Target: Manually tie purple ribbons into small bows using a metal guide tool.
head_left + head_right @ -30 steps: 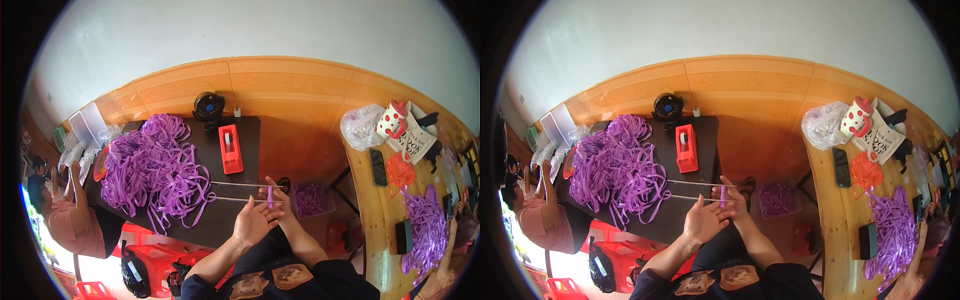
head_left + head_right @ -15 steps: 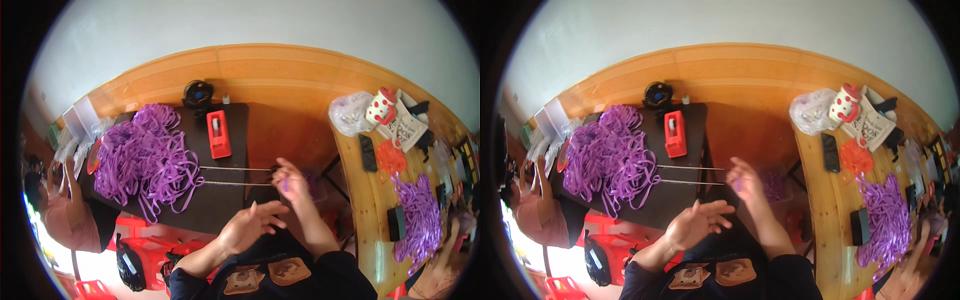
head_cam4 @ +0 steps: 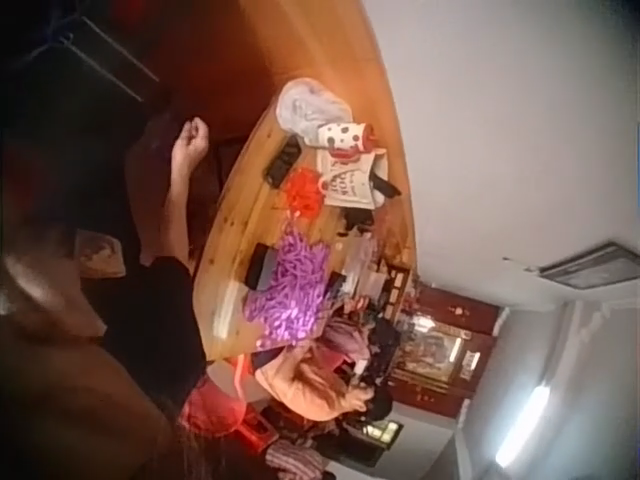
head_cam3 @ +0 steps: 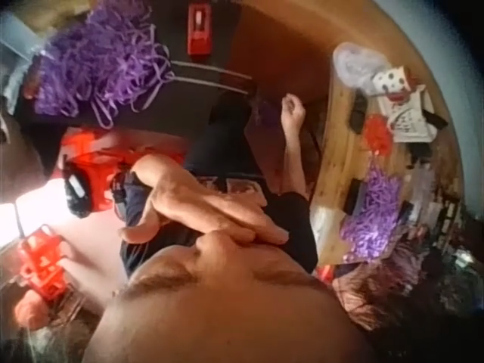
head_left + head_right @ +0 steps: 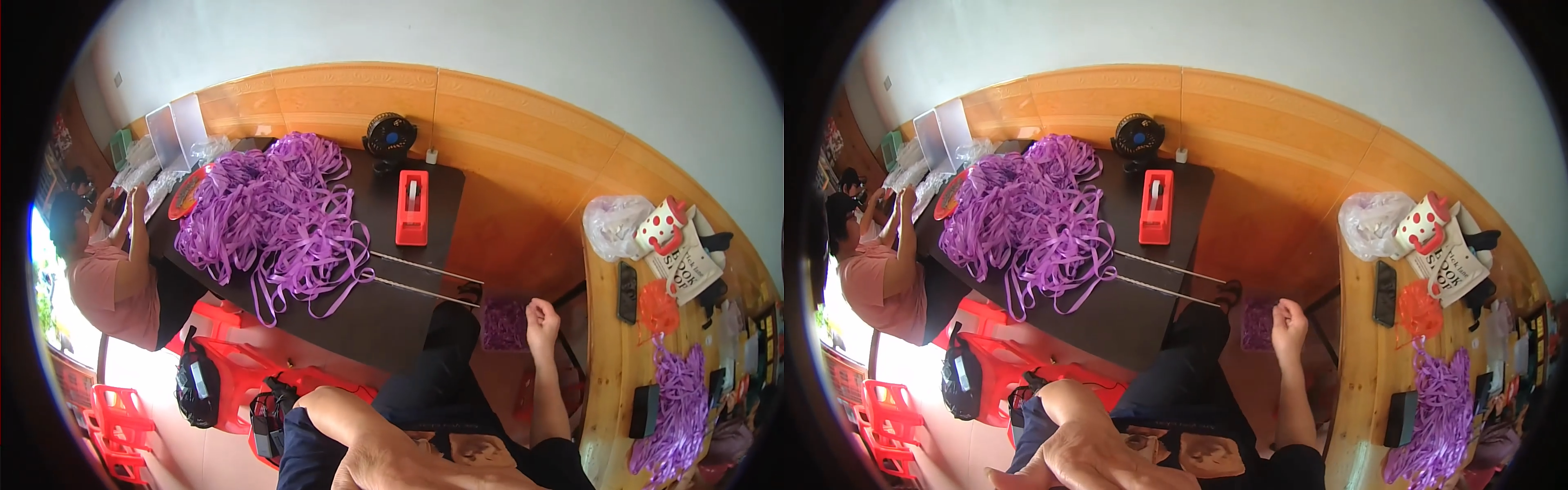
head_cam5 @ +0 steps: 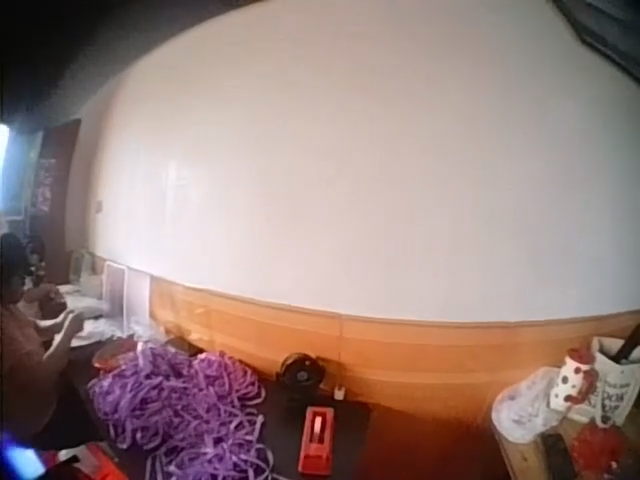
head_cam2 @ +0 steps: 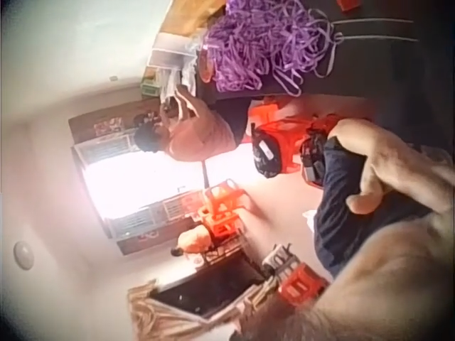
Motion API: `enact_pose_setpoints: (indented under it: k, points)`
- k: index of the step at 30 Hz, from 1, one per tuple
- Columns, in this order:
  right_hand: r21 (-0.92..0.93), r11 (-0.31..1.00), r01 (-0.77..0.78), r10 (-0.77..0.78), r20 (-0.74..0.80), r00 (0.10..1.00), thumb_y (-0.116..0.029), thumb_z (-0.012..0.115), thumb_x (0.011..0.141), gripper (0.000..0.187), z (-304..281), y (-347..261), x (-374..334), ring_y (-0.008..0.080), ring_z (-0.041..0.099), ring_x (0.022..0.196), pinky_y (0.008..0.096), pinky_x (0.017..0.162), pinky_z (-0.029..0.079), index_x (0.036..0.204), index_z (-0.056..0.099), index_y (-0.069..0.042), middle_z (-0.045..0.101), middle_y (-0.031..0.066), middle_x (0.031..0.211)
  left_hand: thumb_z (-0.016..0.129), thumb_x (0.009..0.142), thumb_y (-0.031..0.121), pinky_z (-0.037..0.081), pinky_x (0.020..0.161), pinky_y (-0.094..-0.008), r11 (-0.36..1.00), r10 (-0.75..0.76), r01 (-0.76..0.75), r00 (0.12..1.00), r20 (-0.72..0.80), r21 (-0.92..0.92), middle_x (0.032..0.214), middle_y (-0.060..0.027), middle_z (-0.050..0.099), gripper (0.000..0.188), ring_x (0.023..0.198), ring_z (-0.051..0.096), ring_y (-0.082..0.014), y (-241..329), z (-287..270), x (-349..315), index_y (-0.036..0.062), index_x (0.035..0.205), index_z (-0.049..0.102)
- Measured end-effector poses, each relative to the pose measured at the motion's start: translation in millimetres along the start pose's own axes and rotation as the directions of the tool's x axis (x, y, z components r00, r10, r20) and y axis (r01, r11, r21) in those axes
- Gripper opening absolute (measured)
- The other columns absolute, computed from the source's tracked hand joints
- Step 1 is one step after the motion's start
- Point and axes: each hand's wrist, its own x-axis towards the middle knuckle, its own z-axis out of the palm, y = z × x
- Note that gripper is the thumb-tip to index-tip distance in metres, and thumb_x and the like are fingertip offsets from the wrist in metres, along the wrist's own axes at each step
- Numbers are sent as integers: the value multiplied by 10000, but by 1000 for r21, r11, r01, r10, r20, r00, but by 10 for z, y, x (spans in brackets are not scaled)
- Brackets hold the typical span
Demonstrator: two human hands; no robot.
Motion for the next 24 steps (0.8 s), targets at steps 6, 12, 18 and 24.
enact_pose_setpoints:
  k: [6,12,18,24]
  points:
    - [19,841,541,-535,181,825,56,626,767,151,509,-1703,-270,235,614,793,296,705,470,910,634,6,632,117,874,431,842,667,253,990,-657,921,-367,363,930,-4,143,1399,-387,207,936,1245,314,-564,480,-90,-99,-64,1407,282]
    - [30,579,815,-675,578,459,-106,690,727,302,1354,-2150,-518,263,532,923,392,753,411,1012,600,-67,563,81,1042,482,792,682,376,925,-607,966,-257,258,950,-176,-18,1389,-360,233,909,1242,329,-540,517,164,-188,37,1416,339]
    - [-70,506,860,-614,670,417,-220,731,722,430,2041,-2310,-733,354,452,1133,448,810,406,1097,590,-65,488,207,1216,471,788,689,413,915,-549,970,-224,232,969,-104,72,1409,-390,179,892,1263,313,-518,516,278,-182,224,1484,165]
    - [-69,552,831,-559,709,430,-213,728,711,290,2112,-2101,-751,357,433,1161,443,790,395,920,594,-64,483,208,1237,557,797,584,342,1038,-517,935,-176,220,969,-176,278,1433,-318,155,784,1335,245,-463,639,63,-328,291,1456,250]
